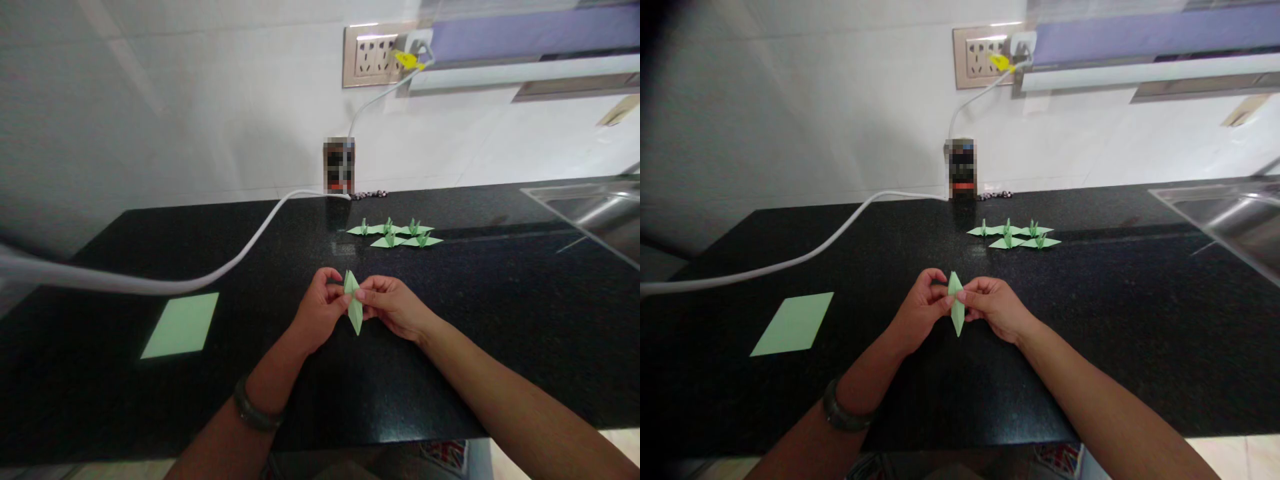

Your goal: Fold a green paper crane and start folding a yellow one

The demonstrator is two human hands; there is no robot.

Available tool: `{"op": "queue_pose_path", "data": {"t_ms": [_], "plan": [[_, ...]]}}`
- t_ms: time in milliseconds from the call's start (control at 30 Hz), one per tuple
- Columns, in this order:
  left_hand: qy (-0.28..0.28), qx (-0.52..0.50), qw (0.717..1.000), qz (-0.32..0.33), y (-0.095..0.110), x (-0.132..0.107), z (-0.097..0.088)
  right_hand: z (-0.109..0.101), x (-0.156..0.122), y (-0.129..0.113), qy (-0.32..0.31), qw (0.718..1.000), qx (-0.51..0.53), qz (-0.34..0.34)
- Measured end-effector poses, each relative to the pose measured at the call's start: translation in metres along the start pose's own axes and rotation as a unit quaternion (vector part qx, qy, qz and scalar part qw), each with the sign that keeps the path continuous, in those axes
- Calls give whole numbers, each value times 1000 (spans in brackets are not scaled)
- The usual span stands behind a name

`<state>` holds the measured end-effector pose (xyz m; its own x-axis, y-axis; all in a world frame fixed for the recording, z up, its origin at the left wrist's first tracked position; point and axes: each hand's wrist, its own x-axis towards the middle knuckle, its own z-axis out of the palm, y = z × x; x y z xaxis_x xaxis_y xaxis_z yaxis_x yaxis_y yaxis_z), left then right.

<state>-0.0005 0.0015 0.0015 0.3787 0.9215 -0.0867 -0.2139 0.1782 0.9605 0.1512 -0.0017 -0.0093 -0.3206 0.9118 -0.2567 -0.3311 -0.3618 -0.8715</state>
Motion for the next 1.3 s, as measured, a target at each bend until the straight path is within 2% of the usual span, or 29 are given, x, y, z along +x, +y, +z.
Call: {"op": "queue_pose_path", "data": {"t_ms": [167,367,533,600,800,1000,1300], "plan": [[15,3,1000,-14,-2,1,2,-2,0,0,13,999,-28,-28],[70,38,997,-19,-3,0,2,0,2,3,18,997,-56,-54],[81,66,995,-3,-6,1,0,2,5,10,39,980,-109,-163],[86,86,993,4,-8,1,-1,2,7,12,44,970,-150,-184],[82,119,989,13,-11,3,-1,0,8,12,54,946,-243,-207],[51,125,991,22,-14,2,0,0,8,11,60,942,-257,-209],[37,268,960,75,-14,2,-5,-6,5,7,35,923,-314,-220]]}}
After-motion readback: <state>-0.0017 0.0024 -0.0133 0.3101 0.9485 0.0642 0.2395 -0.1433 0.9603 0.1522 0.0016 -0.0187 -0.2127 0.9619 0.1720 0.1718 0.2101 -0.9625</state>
